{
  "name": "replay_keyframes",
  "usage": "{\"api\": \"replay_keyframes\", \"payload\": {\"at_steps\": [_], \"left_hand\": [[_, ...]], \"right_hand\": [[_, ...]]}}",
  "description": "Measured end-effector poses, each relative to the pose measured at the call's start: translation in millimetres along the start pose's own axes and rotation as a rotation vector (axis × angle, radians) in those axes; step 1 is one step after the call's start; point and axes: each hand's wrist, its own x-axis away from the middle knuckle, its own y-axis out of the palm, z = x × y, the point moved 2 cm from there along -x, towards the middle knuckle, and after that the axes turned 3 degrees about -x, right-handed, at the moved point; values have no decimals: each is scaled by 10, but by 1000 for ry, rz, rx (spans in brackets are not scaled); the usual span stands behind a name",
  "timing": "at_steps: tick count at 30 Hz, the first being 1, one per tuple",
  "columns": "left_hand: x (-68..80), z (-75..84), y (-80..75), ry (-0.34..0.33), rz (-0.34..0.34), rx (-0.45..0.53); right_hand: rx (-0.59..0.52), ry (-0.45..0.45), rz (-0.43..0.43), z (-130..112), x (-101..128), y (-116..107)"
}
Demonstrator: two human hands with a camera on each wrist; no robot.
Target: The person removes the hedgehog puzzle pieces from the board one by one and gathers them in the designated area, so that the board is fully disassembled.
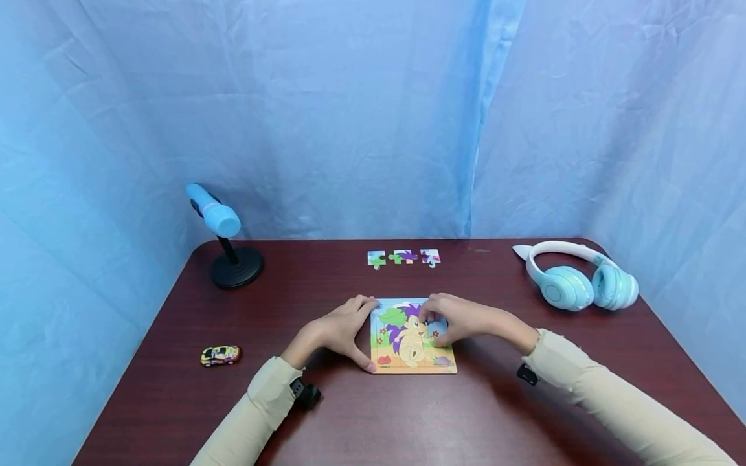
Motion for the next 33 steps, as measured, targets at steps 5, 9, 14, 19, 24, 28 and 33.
{"api": "replay_keyframes", "payload": {"at_steps": [5, 9, 14, 19, 24, 28, 33], "left_hand": [[-5, -4, 1, 1, -1, -9], [-9, -11, 1, 9, 4, -14], [-14, -21, 7, 12, 3, -13], [-11, -26, 12, 4, -2, -16], [-4, -21, 18, 4, -1, -14], [-11, -21, 23, 8, 0, -13], [-16, -21, 19, 11, 2, -16]], "right_hand": [[-28, 10, -3, -19, 1, -7], [-35, 20, -8, -19, 0, -10], [-33, 27, -10, -7, -5, -10], [-24, 17, -16, -5, -10, -8], [-20, -9, -28, -5, -30, -8], [0, -26, -31, -9, -35, -8], [44, -36, -21, -46, -26, -5]]}}
